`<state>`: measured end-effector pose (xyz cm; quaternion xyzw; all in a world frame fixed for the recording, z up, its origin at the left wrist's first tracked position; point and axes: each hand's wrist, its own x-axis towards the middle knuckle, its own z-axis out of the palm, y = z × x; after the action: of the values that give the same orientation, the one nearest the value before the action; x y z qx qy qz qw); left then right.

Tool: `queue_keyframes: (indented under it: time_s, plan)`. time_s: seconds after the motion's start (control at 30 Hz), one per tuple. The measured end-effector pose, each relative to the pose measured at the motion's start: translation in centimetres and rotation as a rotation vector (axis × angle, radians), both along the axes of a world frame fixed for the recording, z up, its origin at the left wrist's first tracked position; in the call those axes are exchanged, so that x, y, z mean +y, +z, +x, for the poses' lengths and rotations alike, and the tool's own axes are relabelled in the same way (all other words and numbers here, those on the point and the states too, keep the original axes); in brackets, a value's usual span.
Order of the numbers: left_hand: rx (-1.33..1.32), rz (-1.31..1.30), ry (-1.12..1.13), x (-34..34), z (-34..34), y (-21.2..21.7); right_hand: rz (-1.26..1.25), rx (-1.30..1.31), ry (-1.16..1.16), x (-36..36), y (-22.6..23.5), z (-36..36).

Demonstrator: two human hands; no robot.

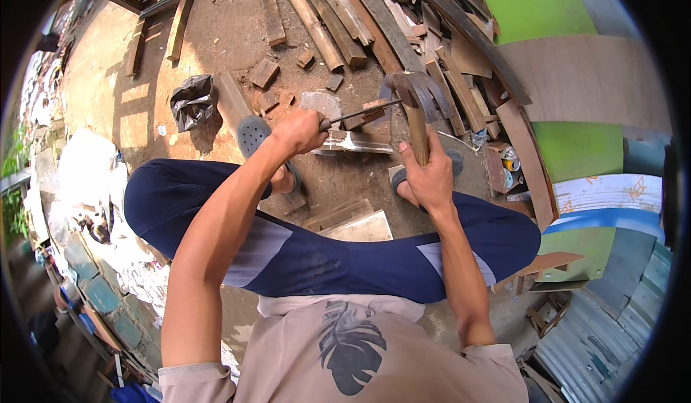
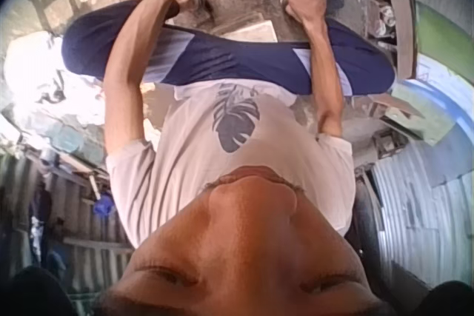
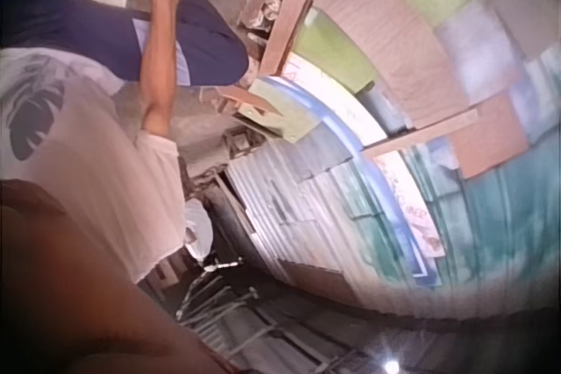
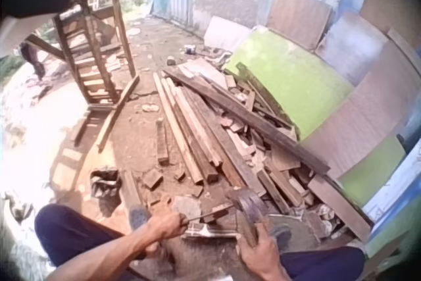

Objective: The person sits on the ground and uses a chisel and hammer to split and shape small wooden pieces. They repeatedly position the wood, strike with the hammer, and adjust the chisel to refine the shape.

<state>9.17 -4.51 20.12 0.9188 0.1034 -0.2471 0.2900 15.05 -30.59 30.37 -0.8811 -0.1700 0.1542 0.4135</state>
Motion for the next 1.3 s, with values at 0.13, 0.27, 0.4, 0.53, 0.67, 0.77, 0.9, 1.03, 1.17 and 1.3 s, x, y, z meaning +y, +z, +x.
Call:
queue_keyframes:
  time_s: [0.13,0.27,0.4,0.53,0.67,0.77,0.9,1.03,1.17,1.3]
  plan:
    - [-0.038,-0.009,0.004,0.1,-0.1,-0.2,-0.001,-0.019,-0.007,-0.4,-2.3,-0.6]
    - [-0.062,-0.026,0.02,-0.2,0.3,0.2,-0.13,0.047,0.032,-1.5,-5.9,-1.1]
    - [-0.028,-0.031,0.003,0.3,0.0,0.1,-0.044,0.049,-0.008,-0.4,-3.7,-0.7]
    - [-0.017,-0.035,0.006,0.4,-0.2,-0.7,0.047,-0.058,-0.051,0.2,-2.1,-0.7]
    - [-0.036,-0.001,-0.025,0.6,-0.1,-0.4,-0.141,0.018,0.063,-0.8,-4.0,-0.8]
    - [-0.048,-0.064,-0.119,0.6,-0.4,-0.4,-0.159,0.121,0.053,-0.5,-3.6,-0.7]
    - [-0.052,-0.007,-0.021,-0.6,-0.7,0.1,-0.01,-0.017,0.017,0.7,0.1,-0.8]
    - [-0.065,0.004,-0.012,0.7,-0.3,-0.5,0.023,-0.023,-0.016,0.4,0.1,-1.1]
    - [-0.041,-0.011,-0.02,0.4,-0.1,-1.0,-0.135,0.079,0.043,-0.2,-4.0,-0.8]
    - [-0.037,0.014,-0.024,0.4,-0.3,-1.8,-0.089,0.046,0.03,0.6,-2.4,-0.9]
